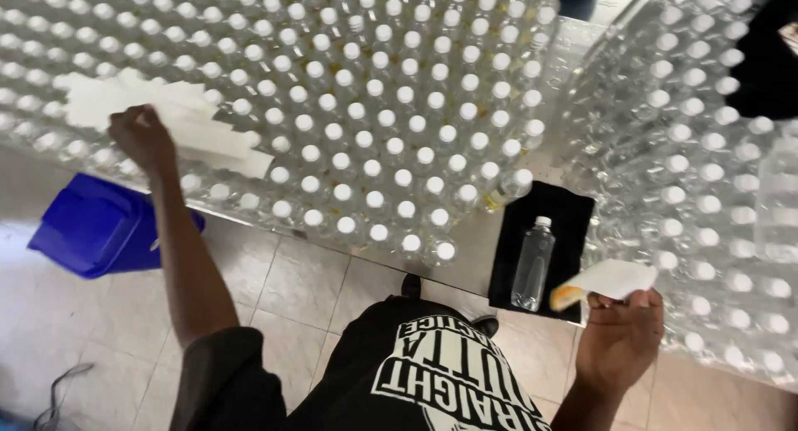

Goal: Manually applying adhesive labels to clear plastic water bottles at a production station.

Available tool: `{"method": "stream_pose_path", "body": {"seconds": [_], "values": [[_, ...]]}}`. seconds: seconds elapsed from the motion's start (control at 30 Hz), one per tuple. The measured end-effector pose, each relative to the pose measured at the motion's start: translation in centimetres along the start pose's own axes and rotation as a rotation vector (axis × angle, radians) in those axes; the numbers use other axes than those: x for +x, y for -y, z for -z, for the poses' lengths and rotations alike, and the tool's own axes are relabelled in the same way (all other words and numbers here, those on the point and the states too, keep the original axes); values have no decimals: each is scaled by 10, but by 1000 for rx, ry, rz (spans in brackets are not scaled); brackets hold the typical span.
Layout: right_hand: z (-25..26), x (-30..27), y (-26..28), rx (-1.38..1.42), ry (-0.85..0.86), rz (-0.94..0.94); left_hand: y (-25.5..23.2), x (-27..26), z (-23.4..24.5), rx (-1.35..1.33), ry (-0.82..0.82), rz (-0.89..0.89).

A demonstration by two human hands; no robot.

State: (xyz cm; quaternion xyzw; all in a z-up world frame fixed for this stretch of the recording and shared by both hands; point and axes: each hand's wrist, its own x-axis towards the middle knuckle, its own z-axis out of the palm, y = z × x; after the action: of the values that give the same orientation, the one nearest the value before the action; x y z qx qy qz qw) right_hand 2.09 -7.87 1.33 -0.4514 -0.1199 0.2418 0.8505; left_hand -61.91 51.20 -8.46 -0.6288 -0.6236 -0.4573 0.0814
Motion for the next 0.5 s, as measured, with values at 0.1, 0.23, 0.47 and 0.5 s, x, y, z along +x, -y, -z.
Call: {"method": "stream_pose_path", "body": {"seconds": [0.1, 0.23, 0.47, 0.5], "values": [[3, -5, 4, 63, -103, 16, 39, -4, -19, 87, -100, -365], [-35, -12, 26, -125, -106, -38, 0, -35, 0, 195, 184, 168], [-62, -15, 11, -332, -123, 75, -431, -227, 122, -974, 795, 207], [-67, -18, 12, -334, -134, 81, -461, -250, 124, -981, 804, 202]]}}
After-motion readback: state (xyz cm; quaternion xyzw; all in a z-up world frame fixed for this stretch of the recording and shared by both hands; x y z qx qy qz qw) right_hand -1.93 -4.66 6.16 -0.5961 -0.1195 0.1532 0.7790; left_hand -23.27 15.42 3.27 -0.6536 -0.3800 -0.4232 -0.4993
